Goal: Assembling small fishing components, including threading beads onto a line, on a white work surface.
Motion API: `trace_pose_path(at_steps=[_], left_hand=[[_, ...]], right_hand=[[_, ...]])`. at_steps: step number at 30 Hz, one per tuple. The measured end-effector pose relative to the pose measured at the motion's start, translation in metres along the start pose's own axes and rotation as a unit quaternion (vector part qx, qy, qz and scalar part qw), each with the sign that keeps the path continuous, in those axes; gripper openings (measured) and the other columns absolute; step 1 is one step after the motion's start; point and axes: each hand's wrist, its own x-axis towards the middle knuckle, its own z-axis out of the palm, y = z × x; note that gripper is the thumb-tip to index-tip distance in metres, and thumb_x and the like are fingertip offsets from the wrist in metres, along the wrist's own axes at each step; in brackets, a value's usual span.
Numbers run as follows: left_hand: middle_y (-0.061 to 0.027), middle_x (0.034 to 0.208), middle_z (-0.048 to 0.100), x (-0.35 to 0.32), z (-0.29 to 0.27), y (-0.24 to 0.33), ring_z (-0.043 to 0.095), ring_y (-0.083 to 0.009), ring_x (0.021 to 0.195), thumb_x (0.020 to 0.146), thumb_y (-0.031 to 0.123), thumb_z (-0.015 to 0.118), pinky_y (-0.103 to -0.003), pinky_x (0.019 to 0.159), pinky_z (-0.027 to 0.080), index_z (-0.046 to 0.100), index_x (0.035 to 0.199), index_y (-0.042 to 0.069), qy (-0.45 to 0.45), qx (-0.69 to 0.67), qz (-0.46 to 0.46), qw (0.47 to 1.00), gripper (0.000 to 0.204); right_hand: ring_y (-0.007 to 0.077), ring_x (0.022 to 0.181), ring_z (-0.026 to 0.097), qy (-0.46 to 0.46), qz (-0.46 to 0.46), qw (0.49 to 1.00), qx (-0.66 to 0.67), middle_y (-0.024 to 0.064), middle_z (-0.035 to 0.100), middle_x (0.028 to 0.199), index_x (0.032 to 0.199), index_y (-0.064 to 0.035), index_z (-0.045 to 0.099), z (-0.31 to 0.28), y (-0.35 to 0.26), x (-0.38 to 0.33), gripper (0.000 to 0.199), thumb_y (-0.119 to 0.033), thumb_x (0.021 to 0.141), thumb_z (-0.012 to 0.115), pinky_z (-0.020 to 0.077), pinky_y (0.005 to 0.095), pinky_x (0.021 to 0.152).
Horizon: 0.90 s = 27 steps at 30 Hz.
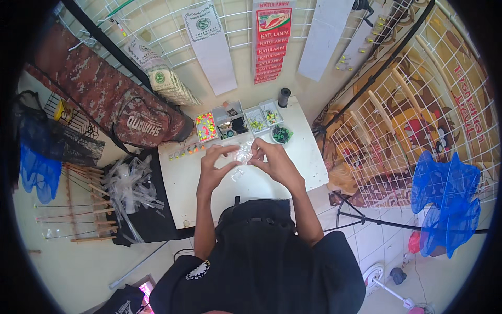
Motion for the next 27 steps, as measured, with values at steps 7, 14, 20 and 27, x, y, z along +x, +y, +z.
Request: trace_pose_path(at_steps=[7,14,20,27], left_hand=[[0.0038,0.08,0.07,0.014,0.005,0.007,0.051,-0.0169,0.073,0.074,0.019,0.078,-0.033,0.074,0.042,0.072,0.1,0.013,-0.213,0.023,0.074,0.974,0.028],[-0.0007,0.072,0.065,0.006,0.005,0.001,0.051,-0.0171,0.068,0.073,0.016,0.079,-0.034,0.068,0.041,0.074,0.087,0.012,-0.182,0.001,0.065,0.981,0.015],[-0.0025,0.079,0.068,0.006,0.008,0.014,0.056,-0.018,0.074,0.077,0.015,0.077,-0.032,0.073,0.041,0.075,0.086,0.011,-0.154,0.007,0.08,0.985,0.01],[-0.0019,0.082,0.071,0.003,0.011,0.009,0.057,-0.0158,0.075,0.079,0.014,0.077,-0.03,0.067,0.042,0.075,0.087,0.009,-0.15,-0.097,0.042,0.983,0.009]], right_hand=[[0.016,0.075,0.068,-0.061,0.012,0.997,0.034,0.0067,0.067,0.072,0.086,-0.0027,0.051,-0.009,0.0,0.0,0.029,-0.012,0.077,0.078,0.0501,0.0314,0.071],[0.0093,0.072,0.066,-0.045,0.024,0.998,0.032,0.0034,0.069,0.072,0.093,-0.0051,0.055,-0.017,-0.01,-0.004,0.026,-0.011,0.079,0.077,0.0442,0.0253,0.067],[0.0091,0.074,0.065,-0.023,0.01,0.998,0.053,0.0037,0.07,0.073,0.096,-0.0041,0.056,-0.019,-0.009,-0.003,0.026,-0.008,0.08,0.075,0.0449,0.0261,0.072],[0.0082,0.076,0.065,0.028,0.02,0.99,0.139,0.0045,0.07,0.076,0.096,-0.0037,0.056,-0.019,-0.005,-0.002,0.027,-0.009,0.079,0.076,0.0447,0.0254,0.073]])
